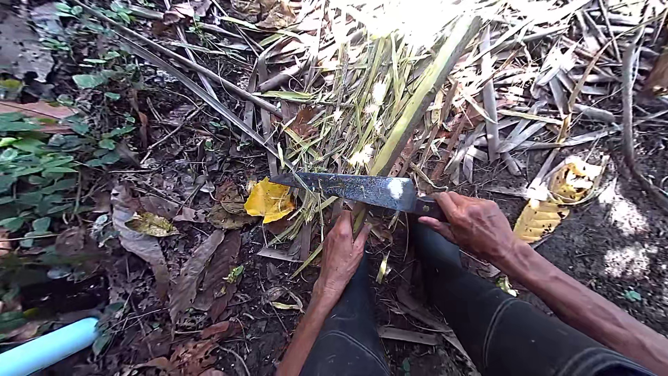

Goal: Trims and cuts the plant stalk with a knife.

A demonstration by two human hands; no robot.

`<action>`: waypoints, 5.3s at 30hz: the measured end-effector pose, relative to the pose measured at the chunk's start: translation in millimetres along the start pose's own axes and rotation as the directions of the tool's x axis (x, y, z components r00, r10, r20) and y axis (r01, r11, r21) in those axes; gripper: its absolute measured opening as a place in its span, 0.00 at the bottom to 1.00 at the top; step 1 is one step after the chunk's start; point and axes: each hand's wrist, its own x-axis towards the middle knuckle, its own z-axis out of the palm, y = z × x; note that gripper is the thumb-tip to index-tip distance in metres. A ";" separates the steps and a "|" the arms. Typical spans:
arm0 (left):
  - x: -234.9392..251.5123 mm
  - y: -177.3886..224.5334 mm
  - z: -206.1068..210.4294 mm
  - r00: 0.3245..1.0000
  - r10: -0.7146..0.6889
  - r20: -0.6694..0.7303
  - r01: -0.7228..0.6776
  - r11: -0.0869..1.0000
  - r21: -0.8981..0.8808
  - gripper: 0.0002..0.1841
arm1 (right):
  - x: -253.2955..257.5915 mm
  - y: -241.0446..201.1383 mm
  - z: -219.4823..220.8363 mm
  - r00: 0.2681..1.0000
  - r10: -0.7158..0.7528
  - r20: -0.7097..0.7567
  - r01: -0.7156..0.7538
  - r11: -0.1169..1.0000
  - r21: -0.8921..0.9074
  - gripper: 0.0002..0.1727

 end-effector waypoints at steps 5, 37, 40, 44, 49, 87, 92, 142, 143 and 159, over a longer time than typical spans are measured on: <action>0.0 4.2 -3.4 0.999 -0.025 -0.036 0.026 0.999 0.028 0.28 | 7.8 -11.9 2.0 0.997 0.028 -0.069 -0.030 0.999 -0.021 0.38; -6.4 -6.0 5.1 0.995 -0.066 0.068 0.070 0.996 -0.054 0.29 | 7.3 29.5 -5.1 0.998 0.058 -0.004 -0.058 0.998 -0.029 0.37; -11.5 -7.8 4.6 0.995 -0.071 0.075 0.075 0.996 -0.057 0.27 | 8.3 55.8 -14.5 0.973 0.229 -0.019 -0.228 0.973 0.013 0.34; -9.7 -8.4 5.2 0.994 -0.064 0.083 0.069 0.996 -0.064 0.27 | 13.6 60.1 -18.9 0.959 0.278 -0.048 -0.278 0.961 0.017 0.35; -11.9 -8.9 4.0 0.996 -0.054 0.071 0.059 0.995 -0.077 0.27 | 5.2 73.6 -19.7 0.991 0.131 -0.024 -0.132 0.991 -0.022 0.34; -13.0 -8.3 3.5 0.996 -0.047 0.076 0.053 0.996 -0.072 0.26 | -4.4 106.8 -34.0 0.973 0.227 -0.030 -0.228 0.974 -0.008 0.33; -8.6 -11.1 6.7 0.997 -0.031 0.070 0.038 0.995 -0.091 0.27 | 9.5 82.2 -33.6 0.977 0.210 -0.043 -0.212 0.976 -0.045 0.34; -1.1 -9.7 3.9 0.992 -0.128 0.021 0.130 0.972 -0.193 0.25 | -14.2 23.7 -13.7 0.980 0.196 -0.026 -0.195 0.981 0.019 0.36; -0.7 -9.3 3.7 0.991 -0.130 0.025 0.132 0.972 -0.194 0.25 | -12.7 25.3 -14.9 0.977 0.211 -0.027 -0.210 0.977 0.031 0.36; -4.0 -13.5 4.5 0.993 -0.112 0.046 0.119 0.969 -0.216 0.27 | -14.2 54.2 -3.5 0.999 0.038 0.000 -0.038 0.999 -0.025 0.36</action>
